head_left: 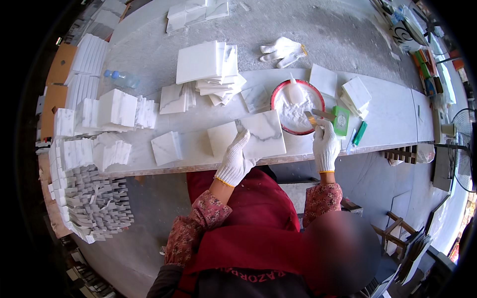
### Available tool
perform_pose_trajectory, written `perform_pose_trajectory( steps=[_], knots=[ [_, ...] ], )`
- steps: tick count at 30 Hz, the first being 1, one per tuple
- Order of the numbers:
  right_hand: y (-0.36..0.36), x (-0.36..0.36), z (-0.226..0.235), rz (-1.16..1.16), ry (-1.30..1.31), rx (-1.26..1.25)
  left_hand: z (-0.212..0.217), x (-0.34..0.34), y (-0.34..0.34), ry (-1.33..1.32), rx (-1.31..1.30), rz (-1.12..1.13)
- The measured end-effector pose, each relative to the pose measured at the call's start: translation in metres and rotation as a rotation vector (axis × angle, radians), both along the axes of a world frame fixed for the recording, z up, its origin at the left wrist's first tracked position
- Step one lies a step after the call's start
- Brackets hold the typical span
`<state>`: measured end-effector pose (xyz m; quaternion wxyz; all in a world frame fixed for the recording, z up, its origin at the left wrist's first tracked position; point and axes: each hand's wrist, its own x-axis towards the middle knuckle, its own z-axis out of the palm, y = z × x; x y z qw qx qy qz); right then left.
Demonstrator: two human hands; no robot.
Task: The person applies a white adhesive from a red bowl onto square white tiles using a metal trowel. They spread the adhesive evenly across the tile surface, then use a green sponge to wipe the edges. The person stacks the treated tiles on the table and repeats the process with additional tiles.
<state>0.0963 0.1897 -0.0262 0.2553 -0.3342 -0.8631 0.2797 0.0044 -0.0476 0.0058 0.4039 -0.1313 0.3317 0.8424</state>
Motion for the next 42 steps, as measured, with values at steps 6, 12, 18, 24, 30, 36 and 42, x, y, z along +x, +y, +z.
perform_pose_trajectory(
  steps=[6, 12, 18, 24, 30, 36, 42],
  knots=[
    [0.019, -0.017, -0.009, 0.054, -0.124, -0.043, -0.022, -0.01, 0.032, 0.031, -0.107, -0.015],
    [0.026, -0.017, -0.011, 0.143, 0.003, -0.097, 0.006, -0.014, 0.047, -0.082, -0.052, -0.001],
    [0.017, -0.007, 0.01, 0.118, 0.136, -0.73, -0.009, -0.015, 0.054, -0.054, -0.05, 0.005],
    [-0.005, 0.0, 0.039, 0.05, 0.15, -0.845, -0.024, -0.012, 0.052, -0.074, -0.034, -0.001],
    [-0.014, 0.005, 0.036, 0.101, 0.192, -0.588, -0.019, -0.01, 0.056, -0.106, -0.049, 0.018],
    [-0.013, 0.007, 0.025, 0.16, 0.225, -0.201, -0.017, -0.007, 0.057, -0.133, -0.095, 0.02],
    [-0.018, 0.007, 0.037, 0.081, 0.264, -0.468, -0.016, -0.006, 0.056, -0.149, -0.119, 0.024]
  ],
)
